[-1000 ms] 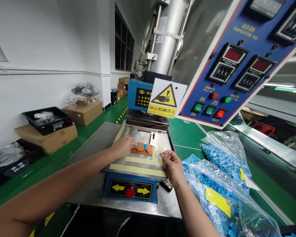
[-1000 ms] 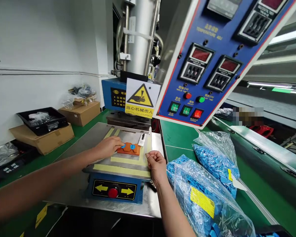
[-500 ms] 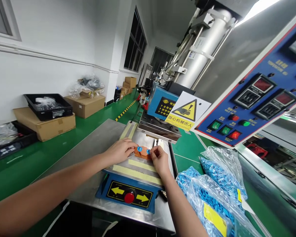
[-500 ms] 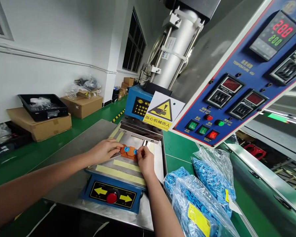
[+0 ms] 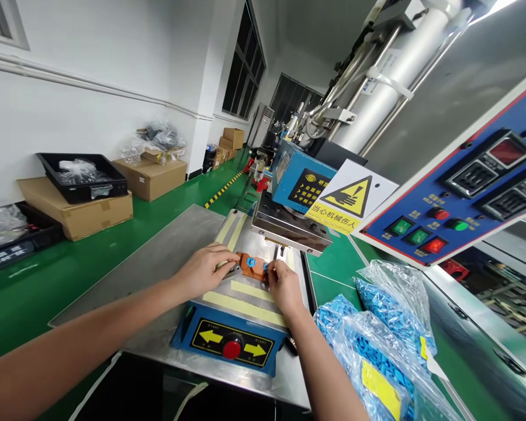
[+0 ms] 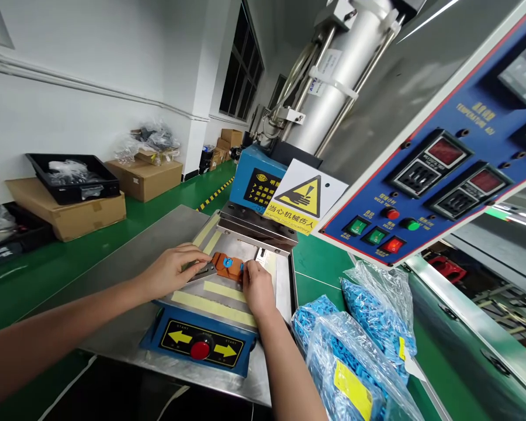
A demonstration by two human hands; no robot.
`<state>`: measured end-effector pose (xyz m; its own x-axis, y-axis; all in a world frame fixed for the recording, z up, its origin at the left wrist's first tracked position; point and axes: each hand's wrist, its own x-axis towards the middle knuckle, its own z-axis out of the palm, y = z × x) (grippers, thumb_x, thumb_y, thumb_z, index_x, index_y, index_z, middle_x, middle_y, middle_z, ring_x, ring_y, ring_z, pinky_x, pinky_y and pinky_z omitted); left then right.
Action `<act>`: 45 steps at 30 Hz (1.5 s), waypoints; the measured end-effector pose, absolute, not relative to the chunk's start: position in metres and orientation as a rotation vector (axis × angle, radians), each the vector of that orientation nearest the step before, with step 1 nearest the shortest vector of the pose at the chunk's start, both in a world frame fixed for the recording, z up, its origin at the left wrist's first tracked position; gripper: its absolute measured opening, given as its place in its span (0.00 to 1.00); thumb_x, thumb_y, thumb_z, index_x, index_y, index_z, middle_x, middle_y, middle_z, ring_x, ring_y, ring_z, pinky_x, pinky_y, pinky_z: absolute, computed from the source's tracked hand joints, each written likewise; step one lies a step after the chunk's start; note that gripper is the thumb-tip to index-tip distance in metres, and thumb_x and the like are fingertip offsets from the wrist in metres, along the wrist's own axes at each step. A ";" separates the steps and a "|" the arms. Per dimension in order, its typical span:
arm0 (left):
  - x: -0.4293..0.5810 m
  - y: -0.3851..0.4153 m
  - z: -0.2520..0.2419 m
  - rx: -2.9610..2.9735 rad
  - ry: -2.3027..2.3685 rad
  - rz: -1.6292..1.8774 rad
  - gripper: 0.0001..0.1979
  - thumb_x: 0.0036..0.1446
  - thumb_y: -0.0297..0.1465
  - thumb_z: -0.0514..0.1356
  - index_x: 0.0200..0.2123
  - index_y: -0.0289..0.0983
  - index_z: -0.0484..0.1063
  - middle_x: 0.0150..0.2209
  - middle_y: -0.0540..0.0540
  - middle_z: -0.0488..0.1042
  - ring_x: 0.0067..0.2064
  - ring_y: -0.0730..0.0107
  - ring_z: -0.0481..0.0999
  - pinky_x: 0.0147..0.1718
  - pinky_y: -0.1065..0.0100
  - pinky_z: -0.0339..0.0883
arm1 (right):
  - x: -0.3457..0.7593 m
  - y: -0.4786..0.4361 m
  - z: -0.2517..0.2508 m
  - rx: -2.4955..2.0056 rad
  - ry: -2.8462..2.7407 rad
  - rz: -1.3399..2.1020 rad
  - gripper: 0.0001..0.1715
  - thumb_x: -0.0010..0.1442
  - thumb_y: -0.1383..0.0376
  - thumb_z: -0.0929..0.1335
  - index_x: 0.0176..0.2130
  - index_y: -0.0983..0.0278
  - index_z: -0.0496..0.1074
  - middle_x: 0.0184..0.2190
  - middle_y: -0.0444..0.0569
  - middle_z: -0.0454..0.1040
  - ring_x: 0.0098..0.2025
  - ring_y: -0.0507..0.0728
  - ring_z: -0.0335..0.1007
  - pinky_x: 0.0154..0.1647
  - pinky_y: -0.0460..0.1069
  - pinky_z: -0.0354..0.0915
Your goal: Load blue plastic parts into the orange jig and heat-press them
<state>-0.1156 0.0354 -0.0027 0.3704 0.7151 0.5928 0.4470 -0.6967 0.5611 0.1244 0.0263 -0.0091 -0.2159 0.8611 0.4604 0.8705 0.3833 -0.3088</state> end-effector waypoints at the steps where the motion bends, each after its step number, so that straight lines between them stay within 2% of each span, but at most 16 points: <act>1: -0.116 0.035 -0.003 2.334 1.023 1.246 0.11 0.60 0.29 0.53 0.40 0.39 0.76 0.36 0.45 0.76 0.41 0.64 0.73 0.40 0.66 0.66 | 0.124 0.026 -0.008 -1.500 -2.115 -0.062 0.09 0.59 0.72 0.59 0.29 0.60 0.62 0.28 0.47 0.71 0.29 0.55 0.67 0.30 0.47 0.57; 7: -0.116 0.030 -0.005 2.407 0.985 1.310 0.12 0.61 0.28 0.52 0.41 0.37 0.75 0.35 0.44 0.76 0.41 0.64 0.72 0.40 0.65 0.67 | 0.125 0.024 -0.008 -1.490 -2.302 -0.378 0.13 0.61 0.75 0.58 0.30 0.61 0.66 0.25 0.48 0.71 0.29 0.56 0.67 0.29 0.47 0.57; 13: -0.115 0.028 -0.007 2.455 0.947 1.396 0.11 0.62 0.28 0.52 0.41 0.37 0.74 0.35 0.44 0.76 0.40 0.65 0.72 0.40 0.64 0.68 | 0.127 0.022 -0.022 -1.328 -2.331 -0.661 0.13 0.59 0.78 0.60 0.33 0.63 0.68 0.31 0.51 0.75 0.34 0.57 0.69 0.35 0.48 0.63; 17: -0.115 0.027 -0.009 2.470 0.961 1.403 0.10 0.62 0.28 0.53 0.41 0.37 0.74 0.35 0.45 0.76 0.40 0.65 0.72 0.38 0.64 0.69 | 0.127 0.021 -0.025 -1.323 -2.337 -0.721 0.12 0.61 0.77 0.60 0.34 0.64 0.69 0.32 0.52 0.75 0.36 0.57 0.70 0.38 0.48 0.65; 22: -0.113 0.026 -0.010 2.473 0.943 1.413 0.10 0.62 0.28 0.53 0.40 0.36 0.74 0.34 0.45 0.76 0.39 0.65 0.72 0.38 0.64 0.68 | 0.125 0.019 -0.023 -1.398 -2.299 -0.650 0.13 0.61 0.76 0.59 0.37 0.65 0.70 0.29 0.50 0.75 0.34 0.57 0.71 0.35 0.47 0.65; 26: -0.109 0.021 -0.009 2.484 0.937 1.407 0.10 0.61 0.27 0.53 0.40 0.36 0.74 0.34 0.45 0.75 0.39 0.65 0.72 0.39 0.64 0.68 | 0.125 0.016 -0.021 -1.497 -2.233 -0.434 0.14 0.61 0.75 0.59 0.40 0.65 0.70 0.28 0.49 0.76 0.30 0.55 0.71 0.32 0.46 0.63; 32: -0.098 0.009 -0.002 2.515 0.870 1.364 0.10 0.61 0.26 0.53 0.39 0.37 0.74 0.35 0.45 0.75 0.40 0.65 0.72 0.39 0.65 0.68 | 0.130 0.003 -0.013 -1.436 -1.904 0.215 0.08 0.61 0.66 0.61 0.37 0.63 0.70 0.32 0.47 0.78 0.24 0.51 0.69 0.28 0.45 0.62; 37: -0.084 0.000 -0.001 2.546 0.819 1.324 0.09 0.60 0.26 0.54 0.38 0.37 0.75 0.34 0.46 0.76 0.39 0.66 0.73 0.38 0.65 0.68 | 0.129 -0.013 -0.006 -1.186 -1.364 0.796 0.12 0.56 0.58 0.69 0.36 0.64 0.71 0.34 0.48 0.78 0.20 0.48 0.65 0.19 0.43 0.60; 39: -0.073 -0.005 -0.002 2.556 0.779 1.305 0.08 0.59 0.26 0.55 0.38 0.37 0.74 0.35 0.46 0.76 0.39 0.66 0.72 0.39 0.65 0.68 | 0.128 -0.023 -0.002 -1.064 -1.012 1.063 0.13 0.53 0.58 0.71 0.34 0.65 0.71 0.34 0.49 0.79 0.23 0.49 0.70 0.19 0.42 0.63; 41: -0.060 -0.011 -0.004 2.564 0.729 1.297 0.08 0.59 0.26 0.56 0.39 0.37 0.74 0.35 0.46 0.75 0.39 0.66 0.71 0.39 0.64 0.68 | 0.128 -0.034 0.002 -0.962 -0.698 1.276 0.13 0.52 0.59 0.72 0.34 0.66 0.72 0.35 0.53 0.79 0.31 0.52 0.76 0.26 0.43 0.69; 43: -0.044 -0.019 -0.003 2.566 0.666 1.309 0.07 0.59 0.27 0.56 0.39 0.36 0.74 0.36 0.45 0.75 0.39 0.66 0.70 0.39 0.64 0.67 | 0.129 -0.045 0.006 -0.869 -0.515 1.397 0.12 0.53 0.61 0.72 0.34 0.67 0.72 0.36 0.56 0.79 0.38 0.55 0.77 0.34 0.46 0.72; 45: -0.028 -0.026 -0.002 2.570 0.599 1.326 0.07 0.59 0.27 0.56 0.38 0.36 0.74 0.36 0.46 0.75 0.39 0.65 0.69 0.39 0.64 0.66 | 0.131 -0.056 0.008 -0.787 -0.438 1.443 0.11 0.54 0.62 0.71 0.35 0.68 0.72 0.35 0.57 0.79 0.39 0.56 0.77 0.36 0.47 0.72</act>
<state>-0.0283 -0.0260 -0.0017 0.5190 0.4339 0.7364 0.2660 -0.9008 0.3433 0.1312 -0.0555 0.0080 0.1119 0.9757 -0.1882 -0.7064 -0.0551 -0.7057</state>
